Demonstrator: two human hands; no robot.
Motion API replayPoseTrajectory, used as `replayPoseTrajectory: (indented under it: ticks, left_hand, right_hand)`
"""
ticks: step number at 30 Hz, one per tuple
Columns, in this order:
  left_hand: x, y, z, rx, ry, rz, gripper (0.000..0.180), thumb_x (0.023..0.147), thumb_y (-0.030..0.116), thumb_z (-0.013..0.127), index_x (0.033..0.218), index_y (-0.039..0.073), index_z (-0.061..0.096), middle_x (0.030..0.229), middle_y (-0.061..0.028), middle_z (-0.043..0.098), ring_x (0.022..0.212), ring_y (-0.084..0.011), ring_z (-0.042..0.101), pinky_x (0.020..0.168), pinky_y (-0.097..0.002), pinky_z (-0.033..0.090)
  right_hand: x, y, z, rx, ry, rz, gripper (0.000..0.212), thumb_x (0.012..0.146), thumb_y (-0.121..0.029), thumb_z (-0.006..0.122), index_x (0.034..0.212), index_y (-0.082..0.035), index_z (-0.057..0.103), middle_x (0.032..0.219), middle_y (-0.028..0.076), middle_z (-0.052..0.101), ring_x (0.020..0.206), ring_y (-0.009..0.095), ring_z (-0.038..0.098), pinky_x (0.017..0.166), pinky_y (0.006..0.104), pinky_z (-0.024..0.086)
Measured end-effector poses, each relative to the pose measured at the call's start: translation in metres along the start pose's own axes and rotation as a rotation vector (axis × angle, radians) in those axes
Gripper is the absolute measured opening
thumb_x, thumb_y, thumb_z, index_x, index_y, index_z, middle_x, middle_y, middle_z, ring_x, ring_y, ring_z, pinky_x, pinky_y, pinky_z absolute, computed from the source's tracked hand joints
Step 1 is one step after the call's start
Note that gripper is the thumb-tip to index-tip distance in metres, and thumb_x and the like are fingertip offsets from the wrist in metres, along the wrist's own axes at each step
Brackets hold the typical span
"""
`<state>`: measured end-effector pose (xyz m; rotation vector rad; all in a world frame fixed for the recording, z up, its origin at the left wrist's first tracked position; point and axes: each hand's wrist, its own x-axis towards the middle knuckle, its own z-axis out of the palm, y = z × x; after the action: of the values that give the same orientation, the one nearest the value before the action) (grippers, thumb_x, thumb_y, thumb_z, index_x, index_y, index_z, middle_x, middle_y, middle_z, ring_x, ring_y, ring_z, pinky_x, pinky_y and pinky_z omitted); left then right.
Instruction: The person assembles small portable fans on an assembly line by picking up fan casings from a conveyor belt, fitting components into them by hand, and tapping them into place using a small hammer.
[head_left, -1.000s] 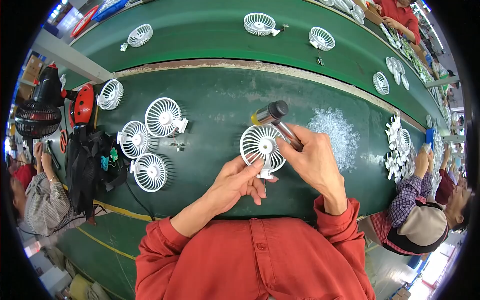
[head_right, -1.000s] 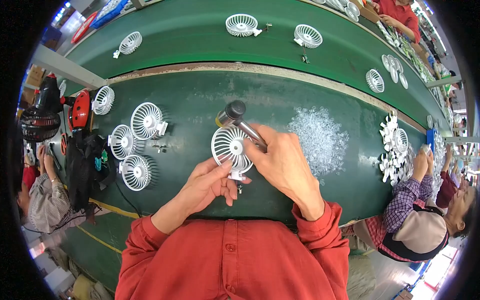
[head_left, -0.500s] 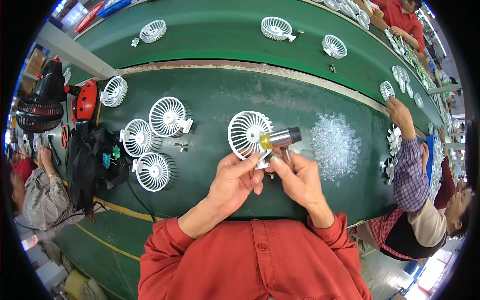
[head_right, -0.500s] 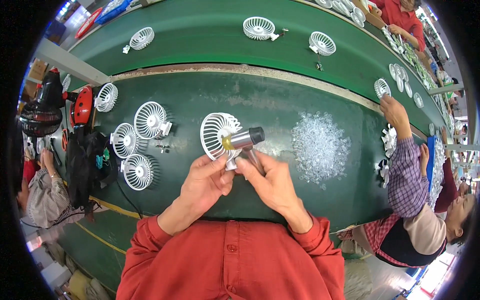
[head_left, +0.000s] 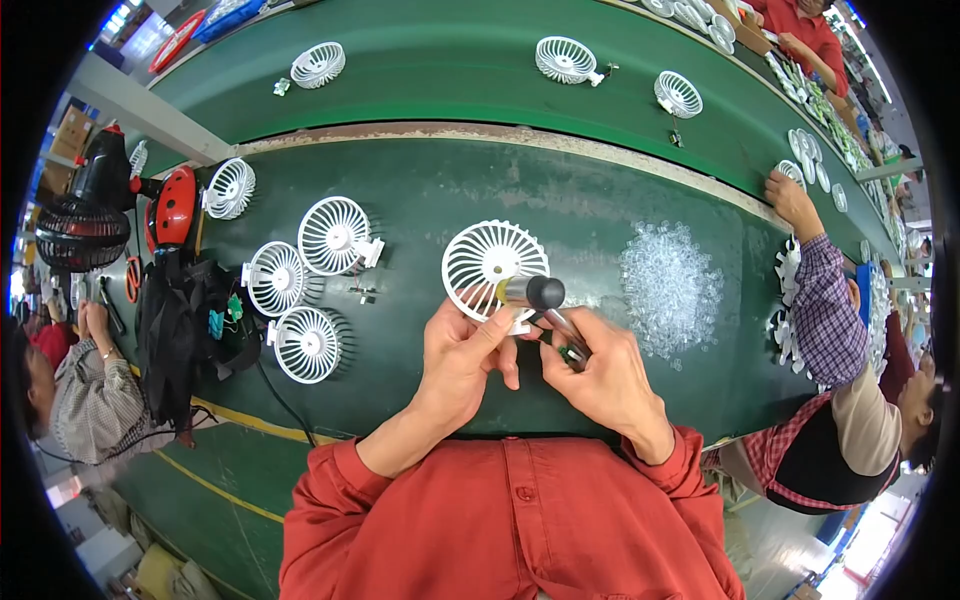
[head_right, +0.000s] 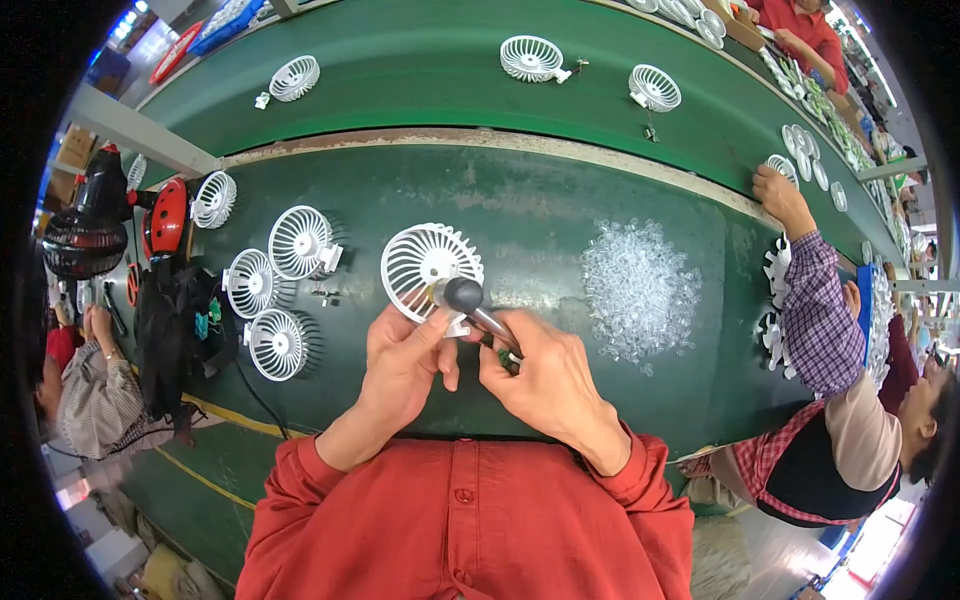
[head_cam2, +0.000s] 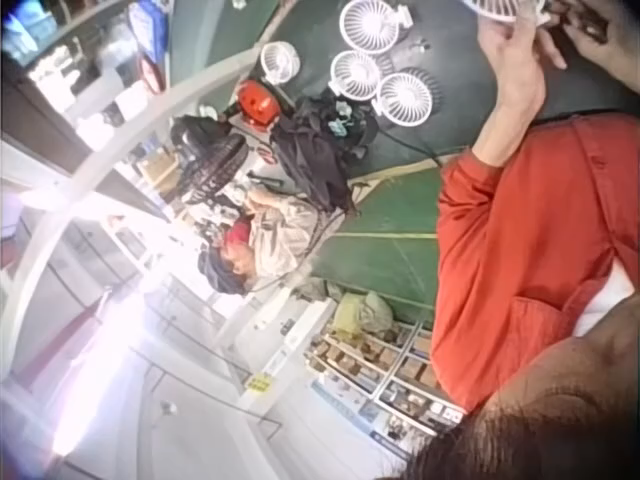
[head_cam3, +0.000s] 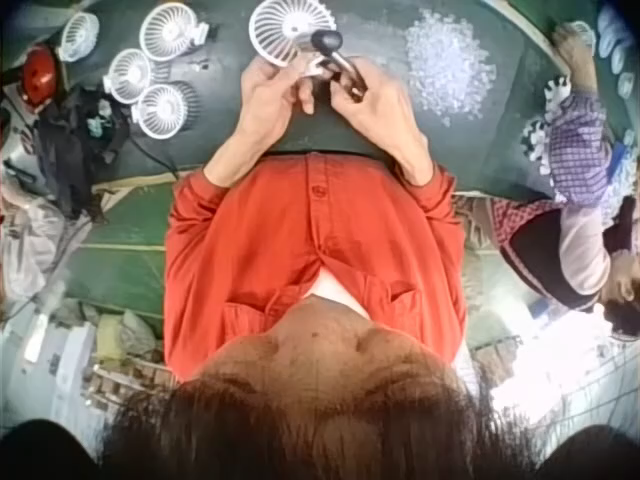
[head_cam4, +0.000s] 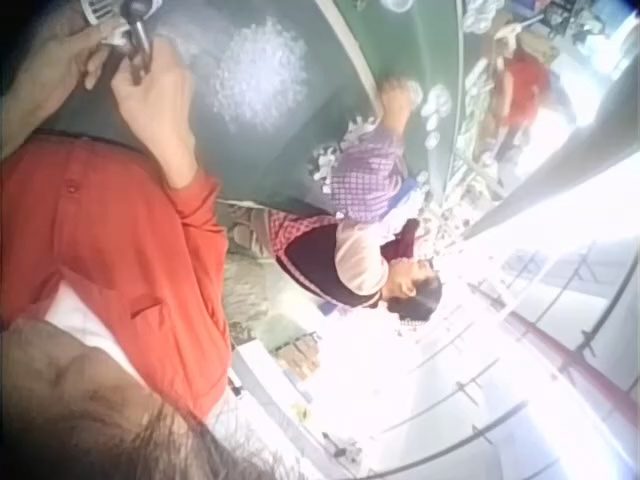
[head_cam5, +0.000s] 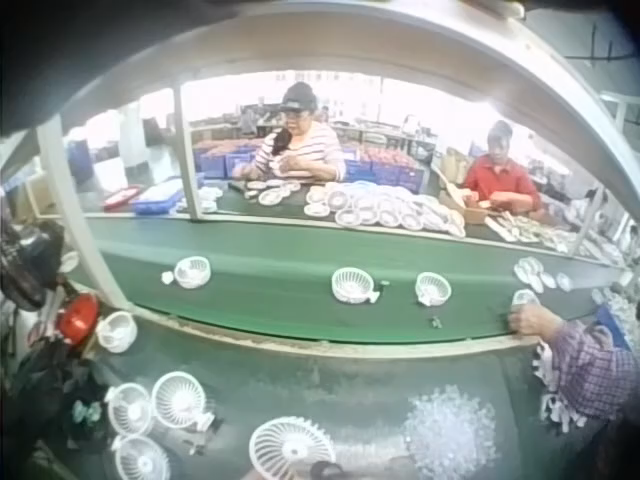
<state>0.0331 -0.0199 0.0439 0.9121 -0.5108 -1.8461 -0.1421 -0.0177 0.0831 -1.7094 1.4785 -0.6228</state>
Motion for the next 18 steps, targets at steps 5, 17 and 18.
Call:
replayPoseTrajectory:
  ticks: [5,17,18]
  left_hand:
    - [0.004,-0.007,-0.004,0.049,0.008,0.038,0.029,0.096,0.012,0.06,0.119,0.0,0.047,0.095,-0.0148,0.066,0.056,-0.014,0.059,0.046,-0.028,0.051]
    - [0.001,-0.001,-0.008,-0.028,0.041,-0.17,0.023,0.094,0.011,0.062,0.111,-0.002,0.055,0.091,-0.011,0.065,0.056,-0.0129,0.059,0.044,-0.0299,0.053]
    - [-0.001,-0.001,-0.009,-0.026,0.047,-0.163,0.023,0.094,0.011,0.062,0.111,-0.002,0.055,0.091,-0.011,0.065,0.056,-0.0129,0.059,0.044,-0.0299,0.053]
  right_hand:
    - [-0.001,0.0,-0.001,-0.163,0.087,-0.143,0.016,0.079,-0.008,0.067,0.094,-0.004,0.063,0.083,0.012,0.065,0.063,0.032,0.063,0.056,0.0398,0.049]
    - [0.0,0.018,-0.003,0.183,0.035,0.125,0.012,0.085,-0.006,0.071,0.095,0.0,0.07,0.06,0.0,0.054,0.056,0.004,0.044,0.051,0.0262,0.038]
    - [-0.001,0.015,-0.004,0.165,0.006,0.156,0.009,0.086,-0.007,0.071,0.093,-0.001,0.071,0.06,-0.001,0.052,0.055,0.005,0.041,0.05,0.0267,0.037]
